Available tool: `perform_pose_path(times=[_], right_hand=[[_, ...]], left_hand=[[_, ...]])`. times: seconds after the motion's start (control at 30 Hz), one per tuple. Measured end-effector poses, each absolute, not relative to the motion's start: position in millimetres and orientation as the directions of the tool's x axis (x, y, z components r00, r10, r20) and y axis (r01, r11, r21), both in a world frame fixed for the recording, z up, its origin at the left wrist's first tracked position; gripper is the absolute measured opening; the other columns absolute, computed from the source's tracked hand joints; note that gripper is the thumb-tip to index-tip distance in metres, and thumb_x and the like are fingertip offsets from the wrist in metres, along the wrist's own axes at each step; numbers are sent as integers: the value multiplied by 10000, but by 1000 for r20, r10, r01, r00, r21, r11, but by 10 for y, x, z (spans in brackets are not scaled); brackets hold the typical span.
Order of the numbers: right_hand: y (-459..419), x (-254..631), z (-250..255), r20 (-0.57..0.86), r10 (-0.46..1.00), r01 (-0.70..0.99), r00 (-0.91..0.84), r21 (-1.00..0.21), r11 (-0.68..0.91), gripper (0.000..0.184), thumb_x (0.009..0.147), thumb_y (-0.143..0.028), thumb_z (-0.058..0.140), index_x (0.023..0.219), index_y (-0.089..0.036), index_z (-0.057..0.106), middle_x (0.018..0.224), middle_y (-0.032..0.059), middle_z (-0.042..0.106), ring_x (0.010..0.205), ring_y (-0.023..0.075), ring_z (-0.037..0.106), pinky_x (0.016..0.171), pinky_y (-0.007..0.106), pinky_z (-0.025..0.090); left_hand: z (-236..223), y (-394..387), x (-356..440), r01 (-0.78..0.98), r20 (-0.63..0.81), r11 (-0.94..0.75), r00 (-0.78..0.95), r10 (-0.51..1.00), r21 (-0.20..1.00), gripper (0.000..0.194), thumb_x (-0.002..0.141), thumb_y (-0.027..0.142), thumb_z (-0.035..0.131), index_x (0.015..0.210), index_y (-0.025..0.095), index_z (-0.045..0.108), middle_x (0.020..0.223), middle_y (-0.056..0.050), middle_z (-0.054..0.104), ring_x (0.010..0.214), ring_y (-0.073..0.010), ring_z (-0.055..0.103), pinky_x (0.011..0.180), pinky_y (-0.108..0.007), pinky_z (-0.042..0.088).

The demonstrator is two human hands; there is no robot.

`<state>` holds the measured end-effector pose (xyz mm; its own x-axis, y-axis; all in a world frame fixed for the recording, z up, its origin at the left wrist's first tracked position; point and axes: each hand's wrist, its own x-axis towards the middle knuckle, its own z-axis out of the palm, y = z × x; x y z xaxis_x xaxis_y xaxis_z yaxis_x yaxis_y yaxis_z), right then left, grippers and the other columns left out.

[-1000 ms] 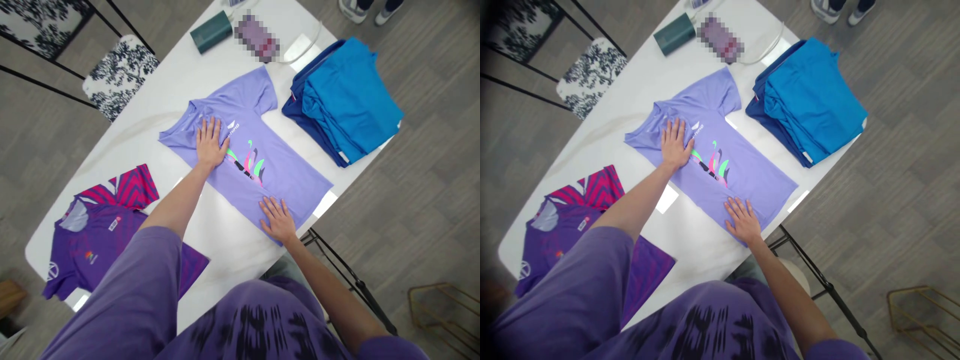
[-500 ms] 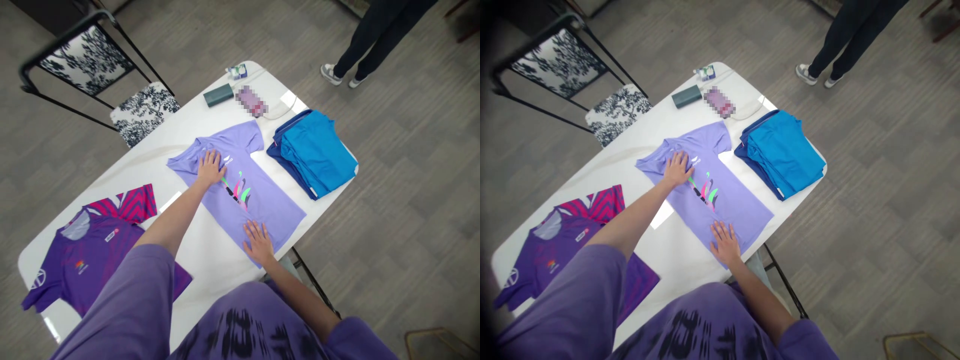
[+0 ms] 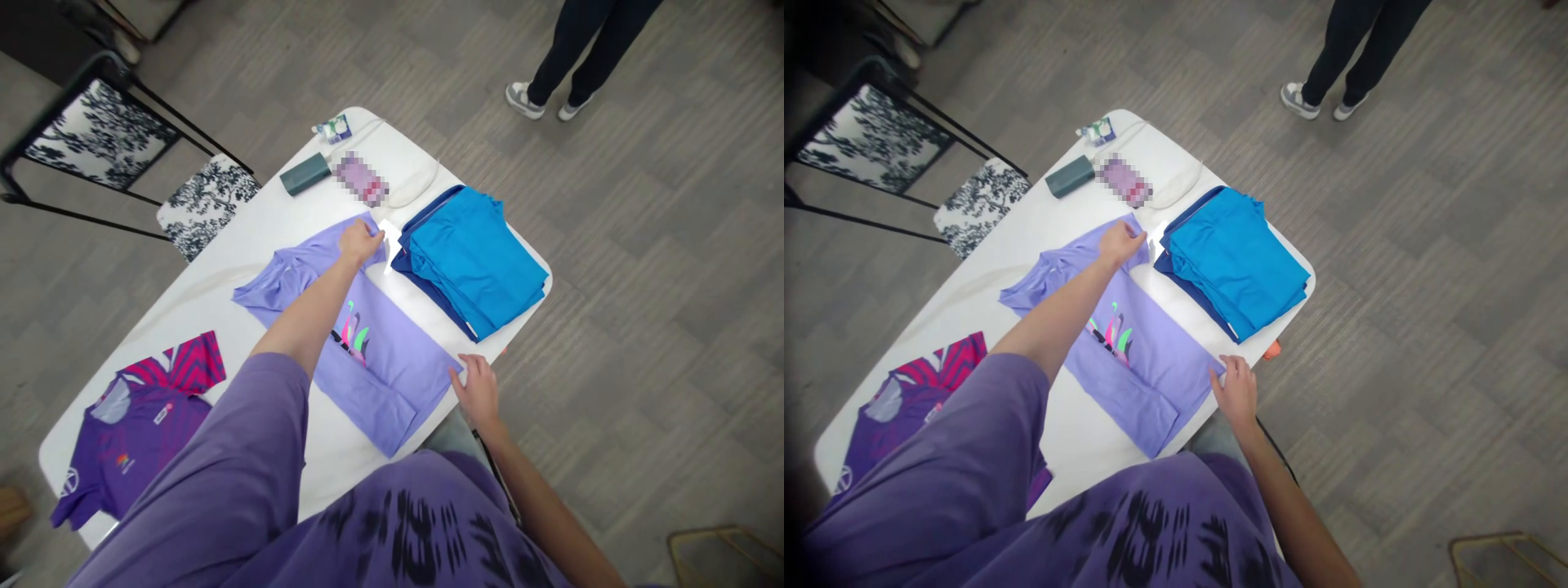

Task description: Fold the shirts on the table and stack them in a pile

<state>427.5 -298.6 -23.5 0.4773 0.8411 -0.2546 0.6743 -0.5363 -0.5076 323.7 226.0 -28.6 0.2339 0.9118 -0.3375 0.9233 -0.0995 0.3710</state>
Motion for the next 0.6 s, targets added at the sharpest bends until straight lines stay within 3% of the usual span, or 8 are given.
perform_pose_path(times=[0.13, 0.27, 0.4, 0.5, 0.6], right_hand=[[-3006, 4491, -349, -285, 830, 701, 480, -445, -558, 351, 1170, -428, 671, 1433, -223, 778, 1374, 171, 823, 1246, 367, 746, 1031, 461, 533], [-2971, 4447, -412, -326, 828, 677, 457, -477, -561, 172, 1153, -348, 684, 1226, -233, 788, 1253, 129, 857, 1176, 328, 718, 985, 418, 458], [-2953, 4418, -384, -337, 842, 661, 422, -522, -540, 103, 1146, -296, 654, 1132, -249, 745, 1141, 88, 869, 1099, 290, 723, 978, 394, 440], [-2985, 4388, -271, -336, 866, 651, 372, -570, -501, 91, 1136, -282, 643, 1135, -259, 731, 1078, 56, 861, 1067, 276, 763, 1005, 396, 463], [-3048, 4299, -90, -329, 902, 654, 279, -623, -430, 69, 1119, -282, 667, 1110, -280, 736, 1065, 32, 858, 1068, 272, 800, 1035, 414, 493]], left_hand=[[-484, 2399, 3435, 942, -352, -49, 172, 920, 332, 628, 949, 431, 857, 1472, 95, 769, 1551, -352, 760, 1532, -583, 677, 1300, -699, 516], [-607, 2510, 3449, 901, -334, -31, 193, 923, 434, 498, 871, 326, 846, 1326, 125, 816, 1489, -322, 783, 1620, -594, 592, 1384, -751, 424], [-527, 2495, 3325, 821, -313, 22, 192, 930, 571, 287, 872, 327, 822, 1120, 185, 802, 1234, -210, 836, 1538, -480, 658, 1369, -640, 478], [-386, 2456, 3101, 703, -340, 152, 135, 931, 695, 270, 961, 438, 780, 1104, 209, 768, 1152, -122, 819, 1418, -354, 718, 1291, -494, 572], [-229, 2436, 2683, 511, -379, 302, 50, 924, 805, 290, 1023, 515, 775, 1067, 237, 705, 1050, -74, 783, 1253, -295, 779, 1154, -444, 658]])
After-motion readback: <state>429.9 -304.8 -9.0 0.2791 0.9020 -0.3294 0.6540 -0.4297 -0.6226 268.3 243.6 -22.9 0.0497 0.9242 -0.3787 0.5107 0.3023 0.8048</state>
